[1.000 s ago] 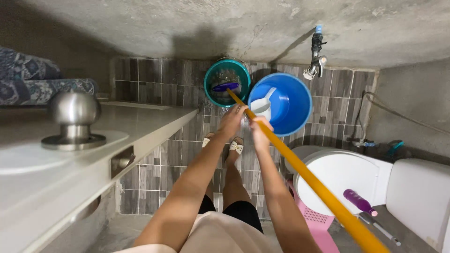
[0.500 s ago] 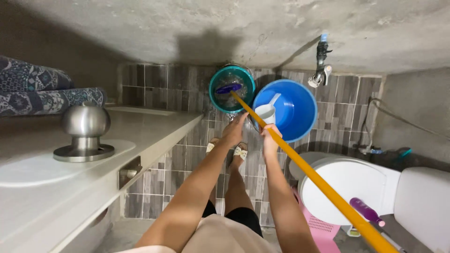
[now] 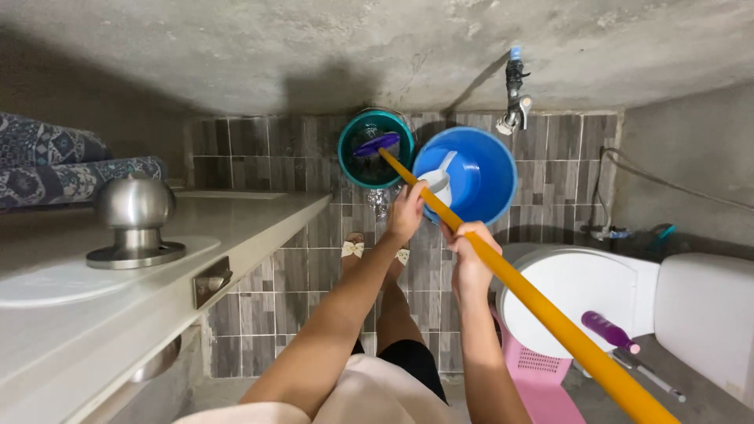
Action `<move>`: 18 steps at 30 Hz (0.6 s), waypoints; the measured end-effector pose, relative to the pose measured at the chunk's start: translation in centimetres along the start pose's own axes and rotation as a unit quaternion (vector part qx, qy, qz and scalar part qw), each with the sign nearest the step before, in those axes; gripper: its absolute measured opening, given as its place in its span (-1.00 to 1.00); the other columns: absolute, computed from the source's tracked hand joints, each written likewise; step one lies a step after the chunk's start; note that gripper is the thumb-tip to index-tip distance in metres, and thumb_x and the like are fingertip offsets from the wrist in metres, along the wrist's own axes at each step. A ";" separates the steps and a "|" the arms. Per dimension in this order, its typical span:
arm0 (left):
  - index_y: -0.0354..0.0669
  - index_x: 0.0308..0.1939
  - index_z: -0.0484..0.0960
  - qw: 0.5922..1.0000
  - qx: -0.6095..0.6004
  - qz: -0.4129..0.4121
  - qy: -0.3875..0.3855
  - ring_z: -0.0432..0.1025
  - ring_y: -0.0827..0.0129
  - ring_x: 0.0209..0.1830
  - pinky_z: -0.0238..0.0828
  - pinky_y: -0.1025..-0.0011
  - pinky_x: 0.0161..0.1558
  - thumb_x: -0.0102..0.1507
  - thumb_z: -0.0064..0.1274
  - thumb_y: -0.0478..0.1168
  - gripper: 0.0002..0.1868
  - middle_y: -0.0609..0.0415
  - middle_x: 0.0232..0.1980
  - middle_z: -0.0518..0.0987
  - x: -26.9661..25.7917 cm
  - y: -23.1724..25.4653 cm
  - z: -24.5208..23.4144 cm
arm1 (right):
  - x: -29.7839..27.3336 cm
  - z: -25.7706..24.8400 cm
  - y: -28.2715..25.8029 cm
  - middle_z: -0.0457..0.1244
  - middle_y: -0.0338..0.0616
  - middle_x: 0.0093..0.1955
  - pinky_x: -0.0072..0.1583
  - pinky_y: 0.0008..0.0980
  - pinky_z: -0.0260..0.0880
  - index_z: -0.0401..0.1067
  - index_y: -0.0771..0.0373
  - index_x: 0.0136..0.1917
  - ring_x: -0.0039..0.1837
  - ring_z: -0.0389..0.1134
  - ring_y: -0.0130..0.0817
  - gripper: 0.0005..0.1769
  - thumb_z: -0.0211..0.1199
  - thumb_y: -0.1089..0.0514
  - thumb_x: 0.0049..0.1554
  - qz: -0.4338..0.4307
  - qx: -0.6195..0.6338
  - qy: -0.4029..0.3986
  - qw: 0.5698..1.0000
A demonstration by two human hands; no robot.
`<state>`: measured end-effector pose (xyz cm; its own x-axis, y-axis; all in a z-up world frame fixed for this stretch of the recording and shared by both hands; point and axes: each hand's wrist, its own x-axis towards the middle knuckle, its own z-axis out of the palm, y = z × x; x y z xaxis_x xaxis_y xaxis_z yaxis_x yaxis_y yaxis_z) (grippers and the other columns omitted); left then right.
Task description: Mopping the floor in a bathroom and cleaning the mop in a bucket.
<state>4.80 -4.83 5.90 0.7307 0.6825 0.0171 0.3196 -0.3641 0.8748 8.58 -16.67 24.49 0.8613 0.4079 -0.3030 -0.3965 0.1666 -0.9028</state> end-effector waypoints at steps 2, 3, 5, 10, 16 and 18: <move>0.10 0.29 0.42 1.000 -0.004 0.006 0.013 0.48 -0.21 -0.01 0.45 -0.01 -0.06 0.29 0.03 -0.36 -0.50 -0.21 0.06 0.55 0.1 -0.4 0.3 | 0.1 0.2 0.3 0.19 -0.09 -0.19 0.32 -0.07 0.48 0.33 0.39 -0.22 -0.10 0.28 -0.28 -0.83 0.04 0.52 -0.10 -0.007 -0.009 0.002 1.000; 0.10 0.31 0.42 0.999 -0.007 0.012 0.028 0.47 -0.20 0.00 0.45 -0.01 -0.04 0.30 0.00 -0.37 -0.50 -0.19 0.05 0.53 0.1 -0.7 0.3 | 0.1 0.5 0.7 0.20 -0.08 -0.19 0.32 -0.08 0.47 0.34 0.40 -0.22 -0.11 0.27 -0.30 -0.86 0.06 0.51 -0.07 -0.014 -0.016 0.000 1.000; 0.09 0.31 0.42 1.000 0.005 0.011 0.021 0.46 -0.18 0.02 0.45 -0.01 -0.03 0.31 0.02 -0.36 -0.51 -0.17 0.06 0.53 0.8 -1.4 -0.4 | 1.6 1.1 2.1 0.20 -0.12 -0.19 0.30 -0.11 0.46 0.33 0.38 -0.24 -0.08 0.32 -0.31 -0.87 0.06 0.50 -0.07 0.006 0.002 0.021 1.000; 0.11 0.30 0.41 0.994 0.063 -0.072 -0.053 0.48 -0.11 0.04 0.48 0.02 -0.06 0.24 0.07 -0.37 -0.45 -0.13 0.21 0.45 2.3 -5.1 -2.2 | 7.5 -1.8 13.0 0.21 -0.24 -0.24 0.06 -0.35 0.35 0.38 0.28 -0.24 -0.15 0.24 -0.42 -0.89 0.14 0.44 0.00 0.012 -0.054 0.042 0.998; 0.14 0.28 0.43 0.980 0.108 -0.152 -0.068 0.41 -0.17 0.17 0.47 0.02 0.07 0.09 0.11 -0.45 -0.31 -0.21 0.39 0.29 1.1 -11.6 -5.2 | 13.3 -1.6 20.5 0.26 -0.30 -0.35 -0.14 -0.46 0.29 0.41 0.22 -0.25 -0.23 0.26 -0.52 -0.86 0.18 0.20 0.17 -0.047 -0.351 -0.069 0.933; 0.14 0.29 0.46 0.971 0.139 -0.174 -0.082 0.39 -0.19 0.23 0.43 0.00 0.16 0.15 0.07 -0.43 -0.37 -0.22 0.39 0.33 -0.4 -12.8 -7.0 | 12.6 -2.0 22.2 0.23 -0.26 -0.31 -0.11 -0.45 0.25 0.40 0.24 -0.21 -0.20 0.24 -0.50 -0.85 0.16 0.22 0.22 -0.146 -0.381 -0.051 0.911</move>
